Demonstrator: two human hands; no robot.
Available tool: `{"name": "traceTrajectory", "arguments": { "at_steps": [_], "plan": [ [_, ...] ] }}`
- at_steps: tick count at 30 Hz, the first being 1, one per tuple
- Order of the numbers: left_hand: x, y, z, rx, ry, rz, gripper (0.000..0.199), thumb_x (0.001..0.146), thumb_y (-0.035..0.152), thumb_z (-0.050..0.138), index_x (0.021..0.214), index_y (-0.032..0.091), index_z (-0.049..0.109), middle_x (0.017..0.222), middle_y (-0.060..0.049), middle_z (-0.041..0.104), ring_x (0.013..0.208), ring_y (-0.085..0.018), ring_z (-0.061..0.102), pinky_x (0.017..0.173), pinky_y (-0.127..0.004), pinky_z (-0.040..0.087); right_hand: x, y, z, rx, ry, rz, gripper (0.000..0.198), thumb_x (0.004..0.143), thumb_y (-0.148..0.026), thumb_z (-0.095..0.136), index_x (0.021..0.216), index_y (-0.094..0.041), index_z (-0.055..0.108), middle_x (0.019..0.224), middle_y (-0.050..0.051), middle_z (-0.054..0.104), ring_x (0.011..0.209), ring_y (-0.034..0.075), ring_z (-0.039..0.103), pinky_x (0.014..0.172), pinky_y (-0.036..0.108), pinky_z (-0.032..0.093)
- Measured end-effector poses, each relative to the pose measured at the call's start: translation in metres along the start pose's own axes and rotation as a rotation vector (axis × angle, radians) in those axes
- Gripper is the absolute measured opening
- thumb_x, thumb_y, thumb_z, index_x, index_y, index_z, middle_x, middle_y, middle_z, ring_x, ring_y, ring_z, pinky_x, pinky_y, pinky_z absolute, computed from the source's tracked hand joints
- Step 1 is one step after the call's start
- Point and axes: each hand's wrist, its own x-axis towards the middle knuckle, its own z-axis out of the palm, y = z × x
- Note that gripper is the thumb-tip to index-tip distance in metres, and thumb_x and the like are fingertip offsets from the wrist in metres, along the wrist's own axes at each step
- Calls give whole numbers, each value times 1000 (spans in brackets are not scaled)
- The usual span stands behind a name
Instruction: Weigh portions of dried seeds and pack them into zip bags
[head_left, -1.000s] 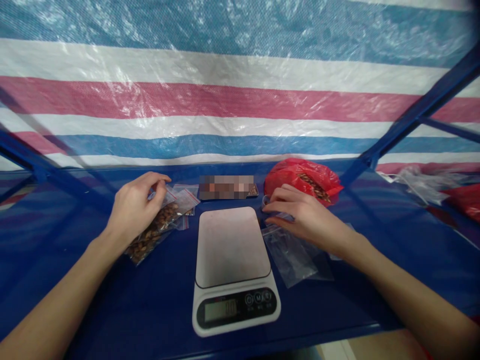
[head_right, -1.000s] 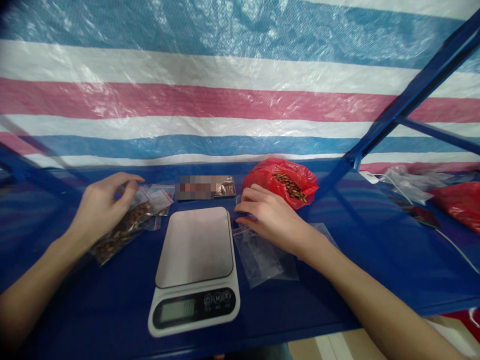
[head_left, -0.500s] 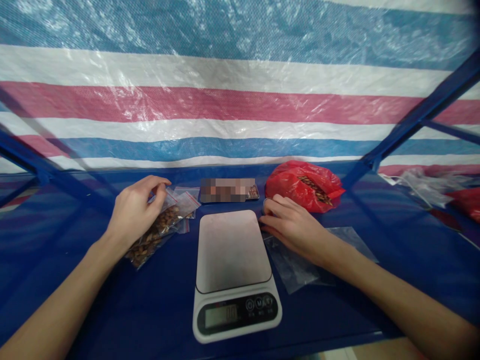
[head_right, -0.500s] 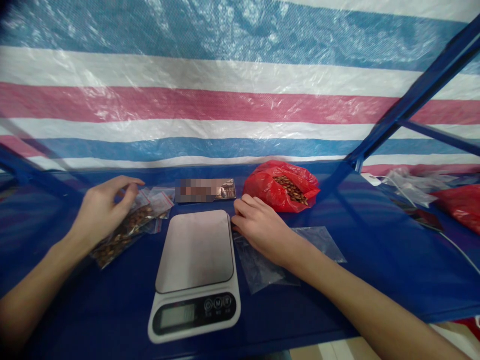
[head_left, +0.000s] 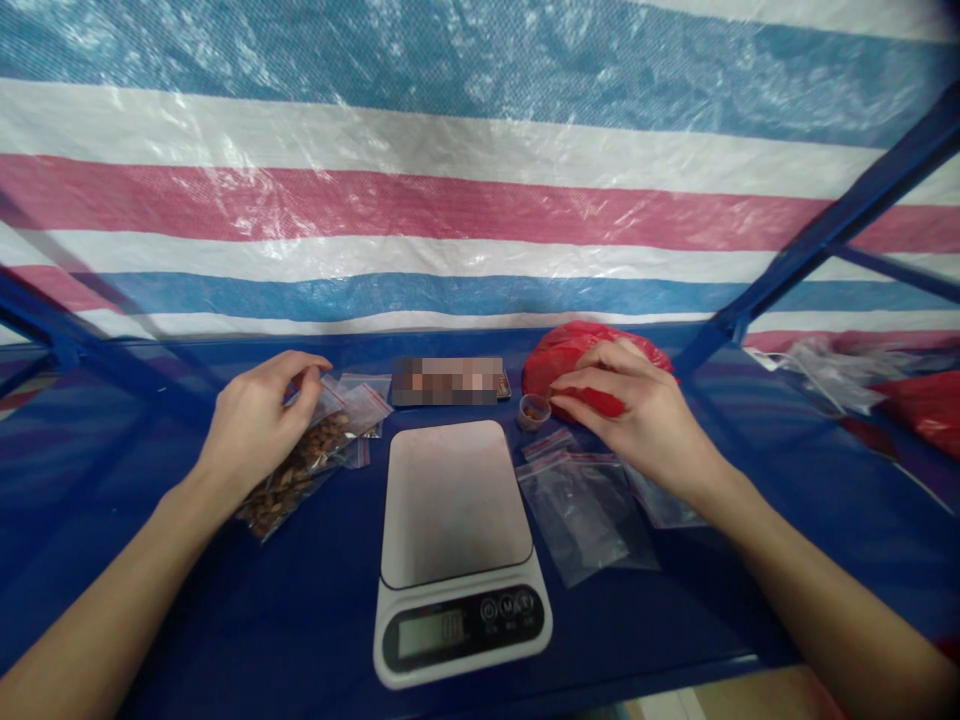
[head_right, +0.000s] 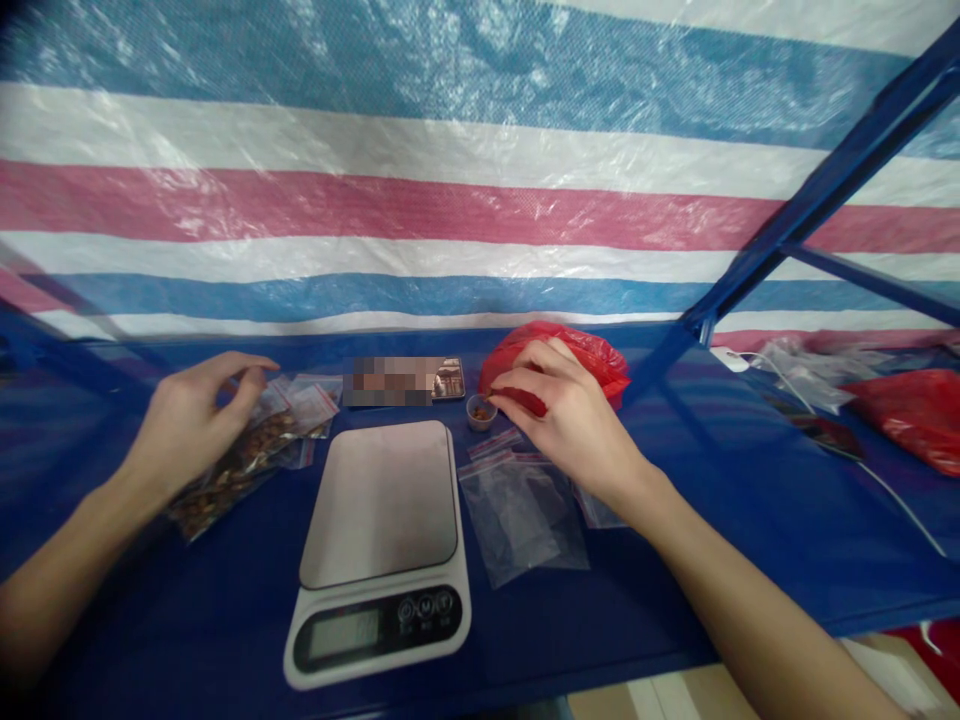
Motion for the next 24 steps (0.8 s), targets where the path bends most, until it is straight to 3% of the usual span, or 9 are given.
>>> {"name": "traceTrajectory", "arguments": {
  "at_steps": [8, 13, 16, 20, 24],
  "plan": [
    [1, -2, 3, 3, 4, -8, 35, 101, 37, 45, 111, 21, 74, 118, -9, 81, 109, -31, 75, 101, -44, 56, -3, 7, 14, -23, -131, 1, 19, 104, -17, 61, 106, -21, 79, 100, 9, 76, 96, 27, 70, 89, 43, 57],
    [1, -2, 4, -4, 3, 2, 34, 100, 38, 45, 110, 23, 74, 116, -9, 81, 110, -33, 76, 99, -44, 56, -8, 37, -2, -194, -63, 175, 26, 97, -10, 55, 104, -22, 78, 108, 10, 79, 94, 27, 76, 85, 40, 60],
    [0, -2, 5, -3, 6, 9, 35, 101, 39, 43, 110, 24, 74, 114, -9, 81, 109, -32, 77, 97, -42, 56, -14, 63, -12, -302, -88, 271, 29, 95, -11, 54, 102, -23, 79, 105, 10, 82, 88, 28, 79, 80, 39, 60],
    [1, -5, 7, -1, 0, 21, 36, 103, 39, 43, 111, 23, 74, 115, -8, 81, 110, -30, 76, 97, -40, 55, -21, 85, -16, -403, -272, 362, 32, 89, -9, 53, 98, -22, 81, 96, 10, 85, 85, 29, 80, 76, 37, 59],
    [1, -9, 9, -4, 14, 31, 36, 102, 39, 44, 110, 22, 74, 114, -7, 81, 109, -29, 76, 98, -40, 56, -28, 89, -13, -492, -452, 451, 40, 90, -12, 55, 118, -22, 81, 120, 11, 83, 105, 32, 79, 80, 37, 59]
  ]
}}
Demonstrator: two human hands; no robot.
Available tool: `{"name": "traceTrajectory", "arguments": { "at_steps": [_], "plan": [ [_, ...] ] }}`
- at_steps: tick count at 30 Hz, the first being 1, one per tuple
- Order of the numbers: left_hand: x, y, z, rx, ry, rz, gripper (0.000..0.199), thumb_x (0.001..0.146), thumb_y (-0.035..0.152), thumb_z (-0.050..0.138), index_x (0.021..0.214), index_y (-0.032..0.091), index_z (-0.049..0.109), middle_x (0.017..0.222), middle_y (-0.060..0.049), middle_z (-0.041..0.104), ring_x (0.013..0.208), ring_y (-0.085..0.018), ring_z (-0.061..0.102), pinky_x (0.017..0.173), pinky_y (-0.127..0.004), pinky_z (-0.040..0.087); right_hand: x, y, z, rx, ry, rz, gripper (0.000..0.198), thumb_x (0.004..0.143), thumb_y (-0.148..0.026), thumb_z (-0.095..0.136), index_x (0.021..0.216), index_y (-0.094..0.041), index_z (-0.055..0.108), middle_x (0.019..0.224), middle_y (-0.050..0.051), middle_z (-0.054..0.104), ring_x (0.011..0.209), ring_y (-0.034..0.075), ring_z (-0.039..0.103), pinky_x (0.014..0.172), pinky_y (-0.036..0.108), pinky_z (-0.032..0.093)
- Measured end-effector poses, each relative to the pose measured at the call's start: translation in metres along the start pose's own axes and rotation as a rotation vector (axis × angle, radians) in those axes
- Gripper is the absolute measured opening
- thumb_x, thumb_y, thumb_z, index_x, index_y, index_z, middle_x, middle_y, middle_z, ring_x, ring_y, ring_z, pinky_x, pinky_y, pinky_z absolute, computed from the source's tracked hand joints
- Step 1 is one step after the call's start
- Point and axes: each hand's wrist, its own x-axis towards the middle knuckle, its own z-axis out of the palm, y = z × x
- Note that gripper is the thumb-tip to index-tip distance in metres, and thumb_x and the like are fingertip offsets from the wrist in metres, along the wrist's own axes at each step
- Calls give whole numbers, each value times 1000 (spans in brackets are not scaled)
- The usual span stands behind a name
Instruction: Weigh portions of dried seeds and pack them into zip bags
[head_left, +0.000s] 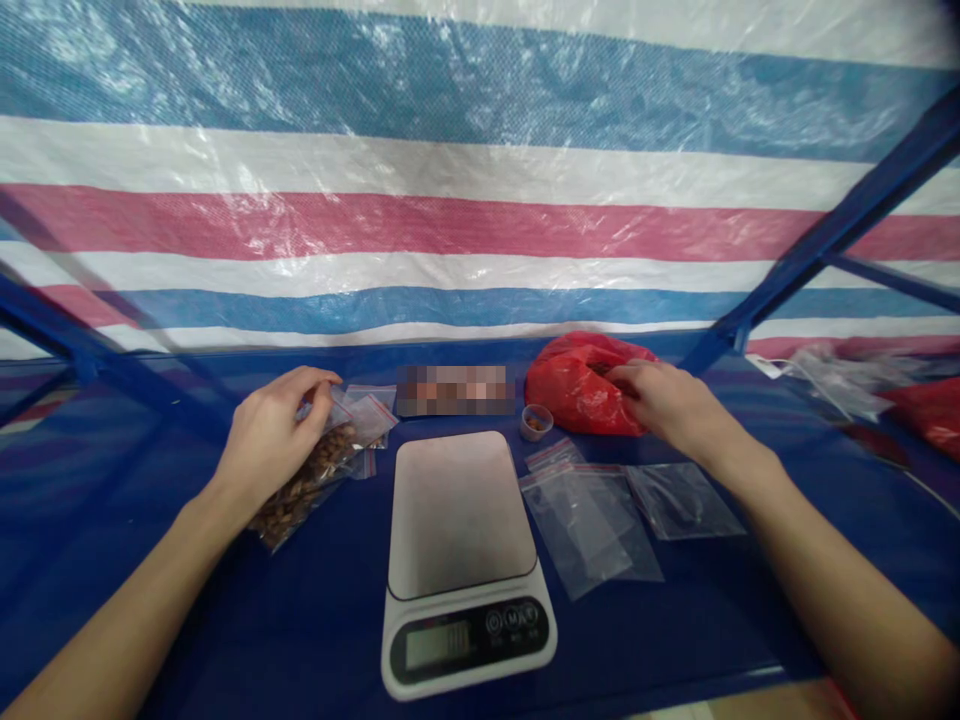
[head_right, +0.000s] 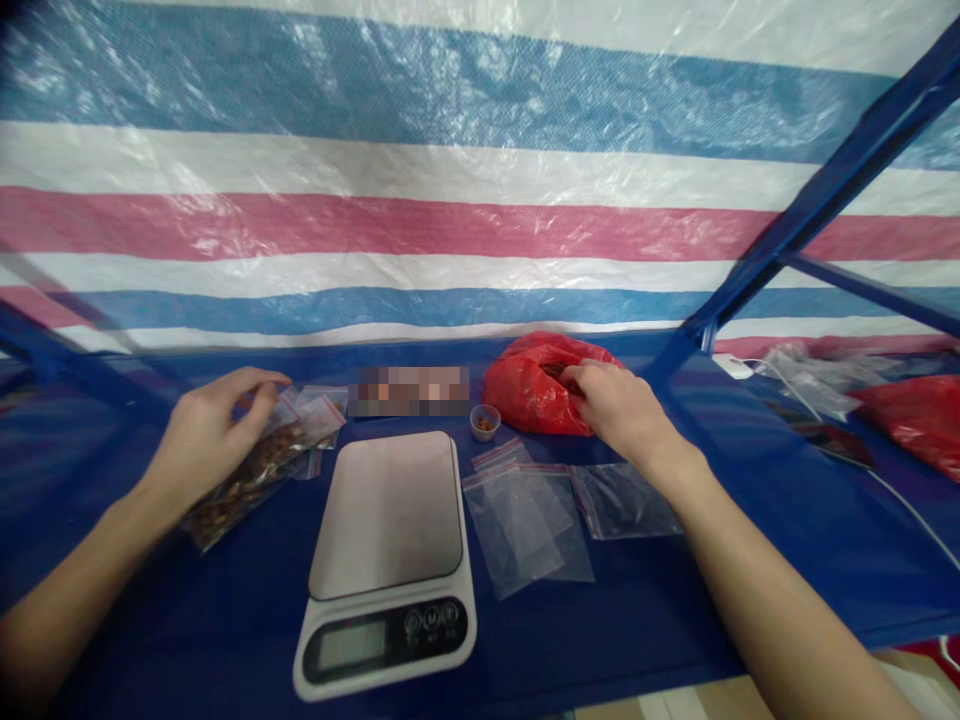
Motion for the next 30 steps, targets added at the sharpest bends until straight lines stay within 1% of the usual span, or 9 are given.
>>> {"name": "traceTrajectory", "arguments": {
  "at_steps": [2, 4, 7, 12, 17, 21, 23, 26, 30],
  "plan": [
    [0, -1, 0, 0, 8, 1, 36, 102, 39, 44, 111, 23, 75, 114, -6, 81, 108, -29, 77, 98, -40, 56, -2, 1, 2, -13, -38, 27, 43, 92, -14, 54, 127, -23, 77, 126, 12, 81, 110, 32, 78, 81, 37, 59],
    [0, -1, 0, -5, 11, -2, 35, 101, 38, 45, 110, 23, 75, 113, -6, 82, 108, -28, 77, 97, -39, 57, -2, 3, 3, -5, -59, 23, 43, 92, -14, 54, 128, -22, 76, 124, 11, 82, 110, 32, 78, 81, 37, 58],
    [-1, 1, 0, -10, 9, -3, 34, 101, 37, 45, 109, 23, 75, 113, -6, 81, 108, -28, 77, 97, -38, 57, 1, 5, 6, 17, -60, -9, 39, 90, -10, 53, 119, -22, 75, 119, 11, 82, 107, 30, 78, 80, 35, 56],
    [-1, 1, 0, 1, 4, 14, 36, 101, 37, 44, 109, 21, 75, 112, -7, 81, 107, -28, 77, 96, -39, 57, 7, 4, 11, 76, -36, -78, 35, 88, -5, 47, 106, -21, 73, 120, 11, 81, 108, 29, 77, 85, 36, 54],
    [0, 0, 1, 1, 10, 22, 36, 101, 37, 44, 109, 21, 75, 113, -7, 82, 107, -28, 77, 96, -38, 56, 9, 4, 3, 98, 25, -92, 33, 77, -2, 52, 94, -22, 71, 101, 8, 80, 95, 26, 76, 81, 34, 52],
    [-1, -1, 1, 6, 7, 23, 36, 102, 37, 43, 110, 22, 75, 113, -6, 82, 108, -28, 77, 96, -38, 56, 10, 3, -3, 118, 70, -99, 25, 80, -6, 54, 90, -22, 71, 93, 7, 77, 79, 24, 73, 71, 33, 49],
    [-1, 0, 1, 4, 4, 21, 35, 101, 37, 44, 110, 22, 75, 113, -6, 81, 108, -28, 77, 96, -38, 56, 9, 2, -5, 144, 122, -108, 22, 85, -9, 54, 91, -22, 71, 95, 8, 75, 74, 23, 71, 68, 33, 49],
    [-1, 2, 0, 0, 5, 18, 35, 101, 37, 44, 109, 22, 74, 113, -7, 81, 108, -28, 77, 96, -39, 56, 6, -2, -12, 185, 260, -118, 19, 94, -16, 54, 95, -21, 73, 96, 10, 72, 74, 25, 70, 70, 37, 52],
    [-1, 4, -3, -8, 3, 19, 36, 101, 38, 43, 109, 22, 74, 113, -8, 81, 107, -29, 77, 97, -40, 57, -2, -25, -28, 321, 496, -161, 13, 98, -18, 60, 97, -21, 73, 99, 10, 72, 87, 27, 73, 81, 39, 57]
  ]
}}
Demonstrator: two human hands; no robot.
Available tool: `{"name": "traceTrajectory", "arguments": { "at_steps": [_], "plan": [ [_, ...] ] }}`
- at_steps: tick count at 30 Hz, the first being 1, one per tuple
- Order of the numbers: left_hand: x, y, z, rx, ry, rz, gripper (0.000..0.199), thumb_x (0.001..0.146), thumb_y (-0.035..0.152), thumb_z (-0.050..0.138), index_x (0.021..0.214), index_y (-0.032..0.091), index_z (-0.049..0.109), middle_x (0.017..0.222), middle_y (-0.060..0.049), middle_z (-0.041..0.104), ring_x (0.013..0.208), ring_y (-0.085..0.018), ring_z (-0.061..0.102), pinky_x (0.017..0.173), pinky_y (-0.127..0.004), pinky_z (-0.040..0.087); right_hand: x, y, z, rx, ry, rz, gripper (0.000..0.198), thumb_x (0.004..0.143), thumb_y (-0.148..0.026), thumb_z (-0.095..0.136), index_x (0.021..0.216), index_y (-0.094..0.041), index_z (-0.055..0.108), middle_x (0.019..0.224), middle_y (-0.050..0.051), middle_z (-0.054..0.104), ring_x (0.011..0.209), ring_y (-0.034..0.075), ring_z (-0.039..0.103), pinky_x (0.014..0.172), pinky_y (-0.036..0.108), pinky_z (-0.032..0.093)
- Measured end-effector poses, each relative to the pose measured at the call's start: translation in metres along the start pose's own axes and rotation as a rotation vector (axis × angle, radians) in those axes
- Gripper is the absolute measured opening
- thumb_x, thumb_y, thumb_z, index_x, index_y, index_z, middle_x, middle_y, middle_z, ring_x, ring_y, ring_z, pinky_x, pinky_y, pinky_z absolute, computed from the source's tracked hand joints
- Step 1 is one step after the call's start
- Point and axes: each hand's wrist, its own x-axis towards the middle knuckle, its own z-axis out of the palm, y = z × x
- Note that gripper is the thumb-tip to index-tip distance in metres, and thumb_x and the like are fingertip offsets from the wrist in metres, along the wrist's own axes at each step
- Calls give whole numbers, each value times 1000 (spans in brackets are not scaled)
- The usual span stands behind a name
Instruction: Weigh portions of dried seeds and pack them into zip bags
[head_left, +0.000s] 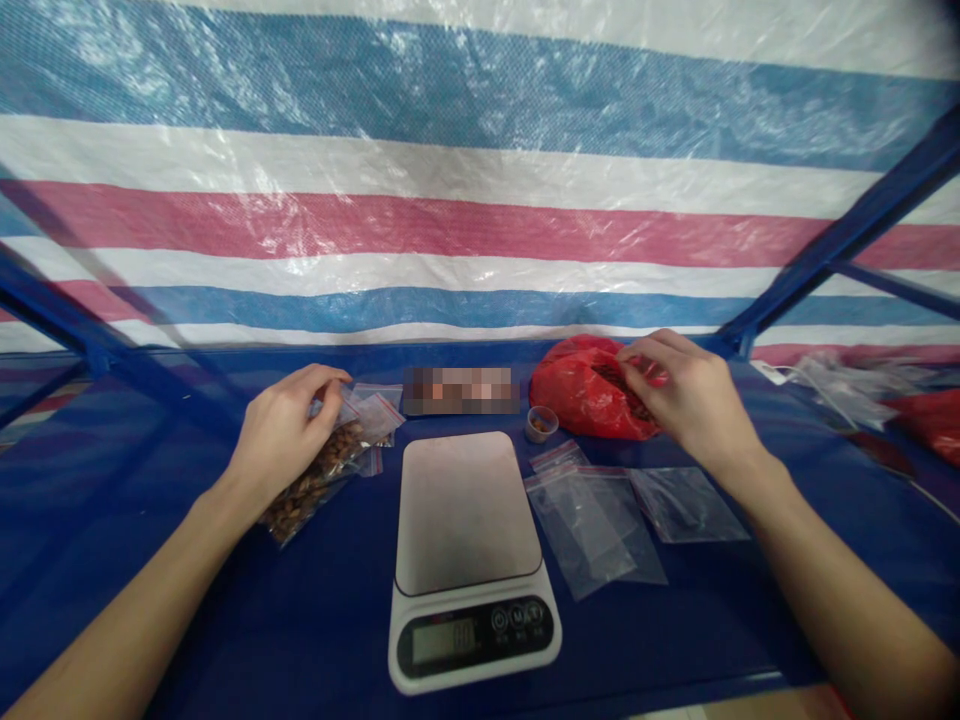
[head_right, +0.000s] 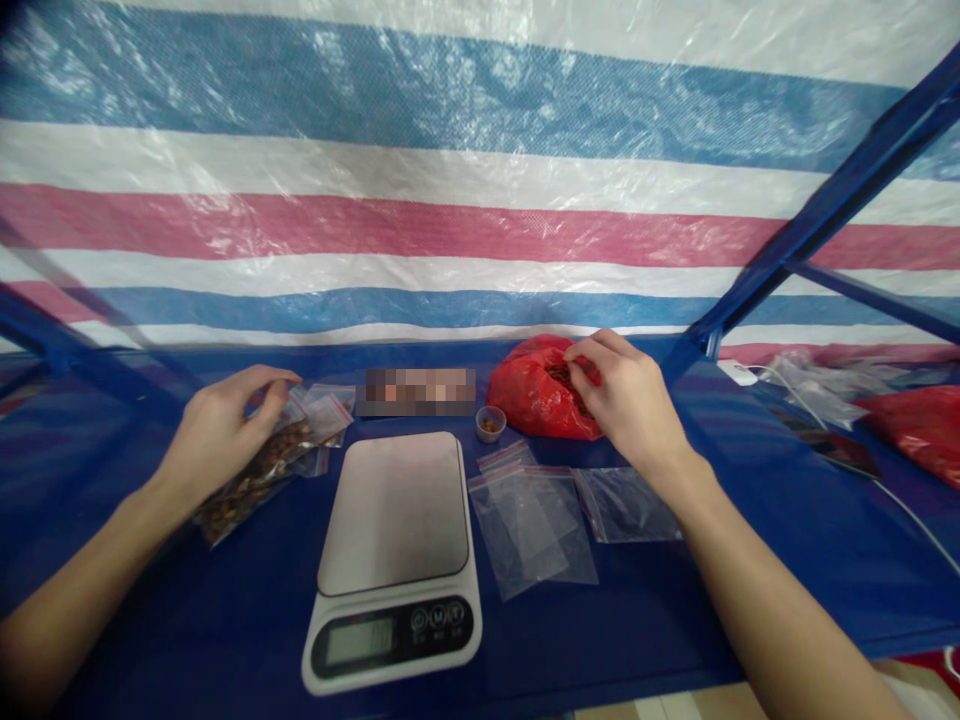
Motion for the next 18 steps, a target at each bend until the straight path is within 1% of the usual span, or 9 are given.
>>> {"name": "traceTrajectory", "arguments": {
  "at_steps": [1, 3, 6, 8, 12, 18],
  "plan": [
    [0, 1, 0, -1, -2, -1, 36, 101, 38, 43, 108, 22, 74, 113, -8, 81, 107, -29, 77, 97, -40, 57, 0, -10, -1, 58, 40, -31, 12, 99, -16, 61, 98, -21, 72, 100, 9, 73, 91, 27, 74, 84, 38, 57],
    [0, 1, -1, -2, -6, -5, 36, 101, 39, 43, 108, 22, 74, 112, -7, 81, 107, -29, 77, 97, -40, 57, -2, -31, 2, 171, 63, -117, 15, 99, -12, 61, 100, -23, 72, 103, 8, 74, 96, 24, 74, 88, 36, 58],
    [0, 2, -1, -3, -10, -9, 36, 101, 39, 43, 108, 23, 74, 112, -7, 81, 107, -29, 77, 98, -40, 57, -8, -57, 14, 282, -9, -222, 18, 101, -9, 61, 103, -23, 72, 104, 6, 74, 96, 22, 73, 89, 34, 58],
    [0, 2, -1, 0, -11, -11, 36, 101, 39, 43, 109, 22, 74, 113, -7, 81, 108, -29, 76, 98, -40, 57, -12, -67, 23, 317, -81, -255, 16, 103, -10, 61, 103, -22, 72, 103, 7, 74, 95, 21, 72, 86, 33, 58],
    [0, 3, 0, -2, -11, -16, 36, 101, 39, 43, 109, 22, 74, 114, -7, 81, 108, -29, 76, 99, -40, 57, -18, -70, 35, 338, -180, -268, 17, 105, -13, 59, 105, -20, 74, 105, 9, 74, 95, 22, 72, 84, 33, 59],
    [-1, 3, -1, -1, -18, -20, 35, 101, 39, 44, 110, 23, 74, 114, -7, 81, 107, -28, 76, 96, -38, 57, -17, -67, 35, 355, -212, -239, 20, 107, -15, 57, 105, -22, 75, 104, 8, 74, 95, 22, 72, 84, 34, 60]
  ]
}}
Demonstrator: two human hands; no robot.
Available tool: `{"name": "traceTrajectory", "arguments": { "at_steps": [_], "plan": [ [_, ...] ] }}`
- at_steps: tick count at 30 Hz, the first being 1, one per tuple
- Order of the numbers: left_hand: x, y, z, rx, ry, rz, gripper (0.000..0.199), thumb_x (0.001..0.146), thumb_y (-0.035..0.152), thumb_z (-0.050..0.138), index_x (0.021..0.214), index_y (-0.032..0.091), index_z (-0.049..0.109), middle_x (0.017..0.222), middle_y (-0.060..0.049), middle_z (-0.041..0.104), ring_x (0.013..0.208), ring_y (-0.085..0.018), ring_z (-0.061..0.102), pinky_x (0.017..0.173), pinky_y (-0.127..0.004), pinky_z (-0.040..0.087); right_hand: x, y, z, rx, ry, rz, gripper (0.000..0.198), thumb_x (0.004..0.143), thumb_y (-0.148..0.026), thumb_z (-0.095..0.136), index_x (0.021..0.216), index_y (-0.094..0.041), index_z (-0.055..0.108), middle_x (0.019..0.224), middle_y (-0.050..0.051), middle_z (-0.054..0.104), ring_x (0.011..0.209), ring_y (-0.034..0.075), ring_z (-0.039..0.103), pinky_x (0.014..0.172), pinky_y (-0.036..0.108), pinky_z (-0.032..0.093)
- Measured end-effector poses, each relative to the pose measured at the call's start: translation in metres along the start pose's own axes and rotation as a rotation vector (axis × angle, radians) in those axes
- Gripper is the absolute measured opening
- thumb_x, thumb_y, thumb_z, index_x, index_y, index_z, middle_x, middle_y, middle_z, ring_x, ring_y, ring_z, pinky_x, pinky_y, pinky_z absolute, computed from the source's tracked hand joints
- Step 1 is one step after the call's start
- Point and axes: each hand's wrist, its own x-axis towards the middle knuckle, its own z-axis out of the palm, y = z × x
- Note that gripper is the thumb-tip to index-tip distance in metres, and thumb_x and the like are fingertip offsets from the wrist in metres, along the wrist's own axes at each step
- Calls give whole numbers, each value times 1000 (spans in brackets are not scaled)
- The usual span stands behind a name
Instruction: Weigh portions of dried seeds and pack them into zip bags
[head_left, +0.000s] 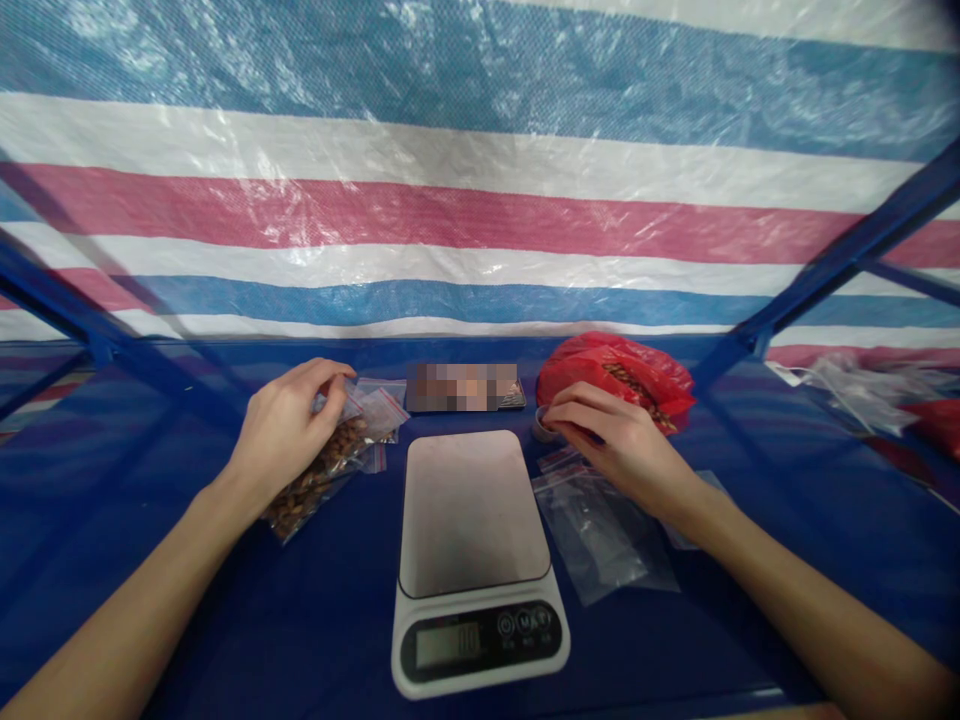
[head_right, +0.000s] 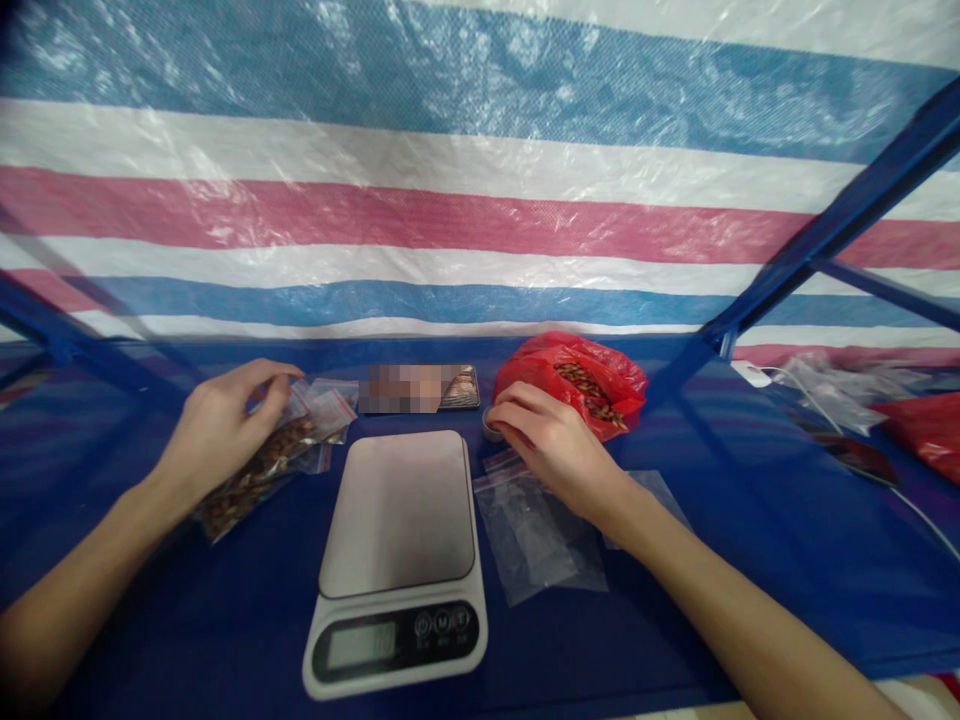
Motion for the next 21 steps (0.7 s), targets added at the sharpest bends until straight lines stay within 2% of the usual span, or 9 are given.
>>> {"name": "traceTrajectory", "arguments": {
  "at_steps": [7, 15, 21],
  "plan": [
    [0, 0, 0, 5, 0, 7, 36, 101, 38, 43, 111, 22, 74, 115, -8, 81, 109, -30, 76, 98, -40, 57, -1, 1, 3, 12, -10, 18, 22, 107, -16, 55, 105, -23, 76, 104, 8, 75, 95, 22, 72, 83, 34, 61],
    [0, 0, 1, 11, -1, 13, 37, 102, 38, 43, 111, 22, 74, 114, -7, 81, 109, -30, 76, 97, -41, 57, 2, 0, 1, 32, 47, 8, 20, 105, -13, 59, 104, -23, 76, 104, 7, 75, 94, 21, 73, 83, 33, 60],
    [-1, 0, 0, 4, -1, 6, 36, 101, 38, 44, 110, 22, 74, 115, -7, 81, 108, -30, 76, 97, -41, 57, 3, -1, 3, 49, 74, 5, 18, 105, -16, 61, 107, -26, 76, 109, 7, 76, 100, 23, 74, 87, 37, 62]
  ]
}}
